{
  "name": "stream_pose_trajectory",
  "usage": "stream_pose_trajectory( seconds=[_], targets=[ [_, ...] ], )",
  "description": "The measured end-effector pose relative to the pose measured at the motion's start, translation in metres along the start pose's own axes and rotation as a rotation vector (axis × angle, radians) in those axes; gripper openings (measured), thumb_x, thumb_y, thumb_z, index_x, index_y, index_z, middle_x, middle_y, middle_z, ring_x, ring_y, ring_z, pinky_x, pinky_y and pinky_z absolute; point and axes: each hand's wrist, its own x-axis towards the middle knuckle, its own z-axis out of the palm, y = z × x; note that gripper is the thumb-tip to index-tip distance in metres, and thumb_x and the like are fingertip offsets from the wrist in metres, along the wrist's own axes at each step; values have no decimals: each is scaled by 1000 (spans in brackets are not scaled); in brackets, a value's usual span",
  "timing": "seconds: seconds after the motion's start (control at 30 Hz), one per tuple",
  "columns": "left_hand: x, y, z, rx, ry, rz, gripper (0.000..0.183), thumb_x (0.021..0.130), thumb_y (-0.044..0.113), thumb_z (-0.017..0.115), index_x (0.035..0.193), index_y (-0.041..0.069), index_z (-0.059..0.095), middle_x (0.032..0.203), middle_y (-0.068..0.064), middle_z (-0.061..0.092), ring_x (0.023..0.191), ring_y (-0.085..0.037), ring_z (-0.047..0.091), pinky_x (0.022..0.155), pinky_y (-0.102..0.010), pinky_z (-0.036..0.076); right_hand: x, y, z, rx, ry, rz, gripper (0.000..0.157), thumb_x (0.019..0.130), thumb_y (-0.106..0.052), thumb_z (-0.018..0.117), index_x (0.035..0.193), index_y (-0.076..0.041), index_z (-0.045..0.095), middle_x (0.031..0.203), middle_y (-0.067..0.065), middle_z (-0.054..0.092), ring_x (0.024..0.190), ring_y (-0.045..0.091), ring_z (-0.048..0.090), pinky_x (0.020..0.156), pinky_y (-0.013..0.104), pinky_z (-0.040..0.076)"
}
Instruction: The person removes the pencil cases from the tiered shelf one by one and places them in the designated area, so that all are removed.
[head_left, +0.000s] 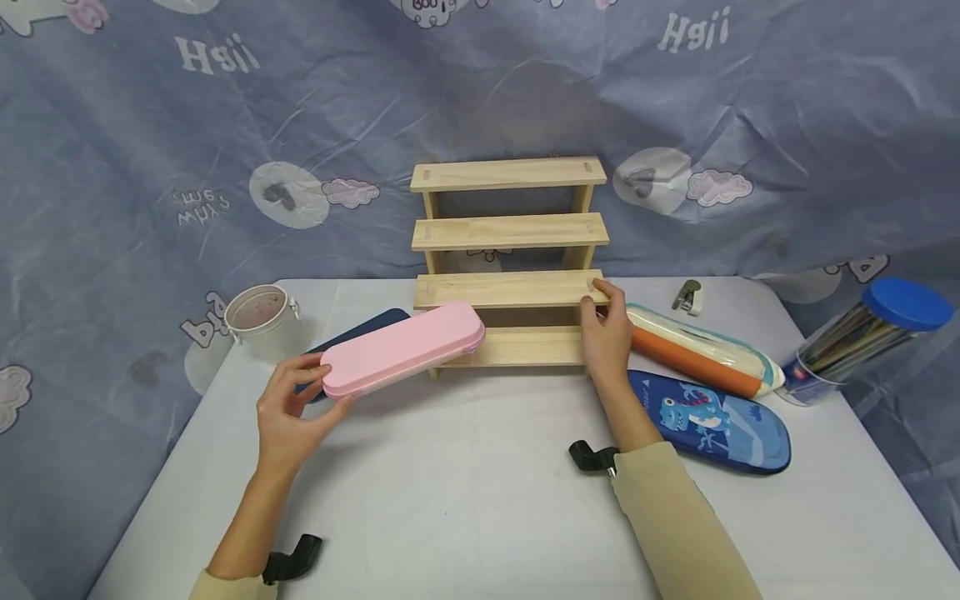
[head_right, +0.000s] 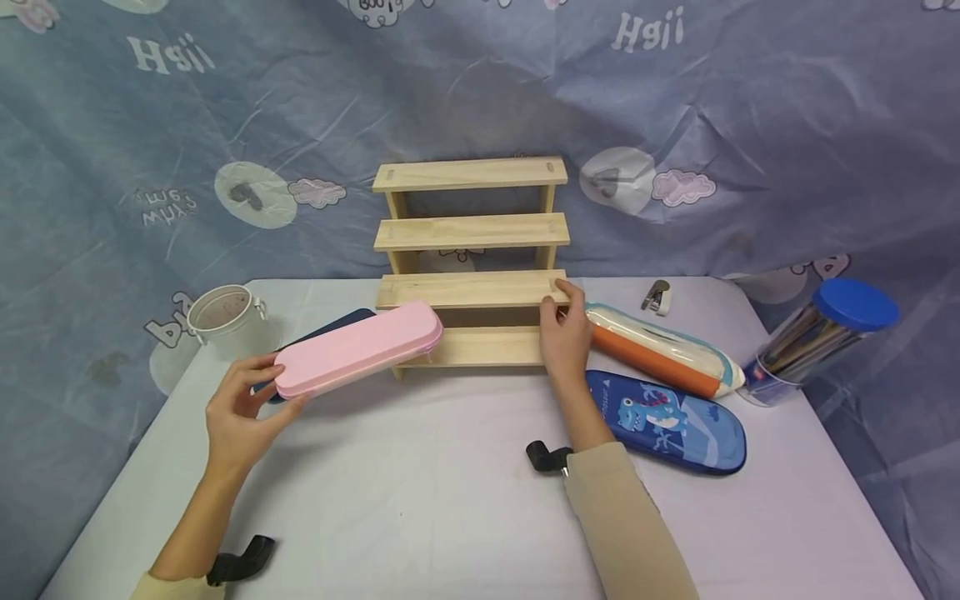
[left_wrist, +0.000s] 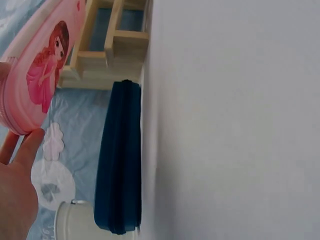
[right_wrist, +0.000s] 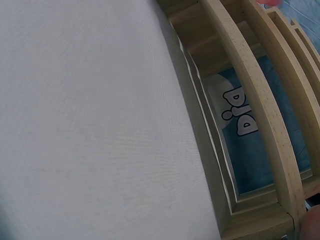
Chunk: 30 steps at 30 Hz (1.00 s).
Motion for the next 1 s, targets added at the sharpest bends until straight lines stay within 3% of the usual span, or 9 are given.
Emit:
stream_pose_trajectory(
  seconds=[0.37,0.6,0.7,0.87,1.0],
  targets=[
    [-18,3,-22,85,66,-40,49,56,-27,75,102,-18,61,114,-35,50,108,-36,52,87,-26,52,0,4,-1,0,-8,6,35,95,-32,53,129,-23,58,122,6,63,103,17,61,88,37,50],
    [-24,1,-38,16,107,-40,49,55,-31,72,101,-22,58,115,-35,50,109,-37,51,87,-26,51,3,4,-1,-11,-12,-2,36,95,-33,53,129,-23,58,123,5,63,104,16,60,88,36,50],
    [-27,-1,-44,36,112,-51,49,56,-30,73,101,-22,58,115,-36,49,110,-35,52,87,-26,51,4,2,0,-3,-12,-6,36,95,-33,53,129,-23,57,124,5,62,104,16,60,89,36,50],
    [-36,-11,-59,-13,136,-62,51,52,-34,70,100,-25,55,114,-40,46,109,-33,53,86,-26,52,3,2,0,8,-20,15,36,95,-33,53,130,-24,57,126,3,61,106,15,59,91,35,49],
    [-45,-20,-73,-11,150,-122,54,51,-35,71,102,-24,56,116,-38,46,110,-30,54,85,-26,52,1,2,-1,11,-13,24,35,95,-32,53,129,-25,57,127,2,60,107,14,58,91,34,48]
  ],
)
